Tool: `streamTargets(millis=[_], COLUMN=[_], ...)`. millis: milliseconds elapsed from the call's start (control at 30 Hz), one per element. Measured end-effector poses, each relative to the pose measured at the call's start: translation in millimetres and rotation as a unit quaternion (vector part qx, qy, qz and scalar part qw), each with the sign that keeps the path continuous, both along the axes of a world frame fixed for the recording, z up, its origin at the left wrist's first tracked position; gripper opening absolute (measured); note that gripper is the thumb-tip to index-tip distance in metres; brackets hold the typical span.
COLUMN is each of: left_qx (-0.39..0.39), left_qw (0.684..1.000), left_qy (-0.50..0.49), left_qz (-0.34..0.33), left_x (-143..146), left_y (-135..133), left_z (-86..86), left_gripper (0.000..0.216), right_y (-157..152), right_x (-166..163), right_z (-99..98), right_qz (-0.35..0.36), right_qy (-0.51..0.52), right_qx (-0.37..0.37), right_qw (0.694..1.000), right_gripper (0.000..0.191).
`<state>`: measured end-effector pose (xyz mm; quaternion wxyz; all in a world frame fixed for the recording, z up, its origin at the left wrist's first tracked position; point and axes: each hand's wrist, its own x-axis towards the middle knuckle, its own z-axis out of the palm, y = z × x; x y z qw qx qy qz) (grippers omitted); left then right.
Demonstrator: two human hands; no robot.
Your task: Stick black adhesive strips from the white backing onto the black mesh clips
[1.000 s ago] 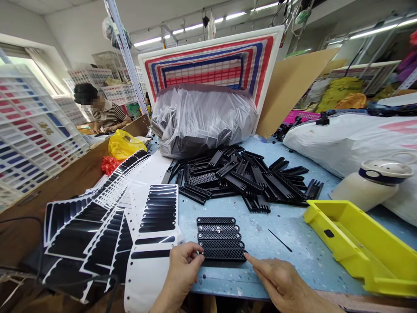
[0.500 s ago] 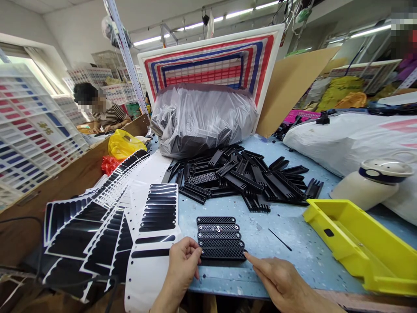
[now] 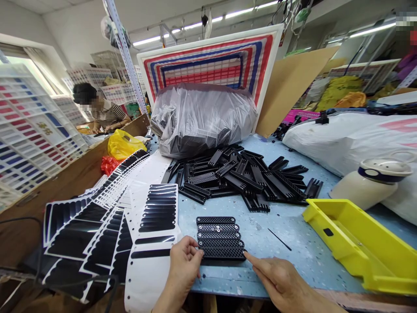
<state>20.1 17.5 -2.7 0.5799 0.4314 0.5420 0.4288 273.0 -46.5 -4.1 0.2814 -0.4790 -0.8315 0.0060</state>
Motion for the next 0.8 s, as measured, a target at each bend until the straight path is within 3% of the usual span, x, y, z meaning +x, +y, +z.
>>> streamTargets(millis=[200,467,800], left_qx=[0.018,0.03,0.027], left_qw=[1.0,1.0,1.0], left_qy=[-0.001,0.005,0.01], left_qz=[0.021,-0.003,0.009], left_x=[2.2,-6.9,-3.7], left_y=[-1.5,-0.3,0.2], left_z=[-4.4,-20.3,-12.7], left_gripper=[0.029,0.025,0.033], right_y=[-0.4,-0.5,0.6], right_x=[-0.4,-2.2,-1.0], right_z=[2.2,6.2,3.7], right_qz=[0.001,-0.004,0.008], right_qy=[0.001,-0.007,0.0], right_qx=[0.001,0.02,0.015], right_qw=[1.0,1.0,1.0], right_gripper=[0.046,0.039,0.042])
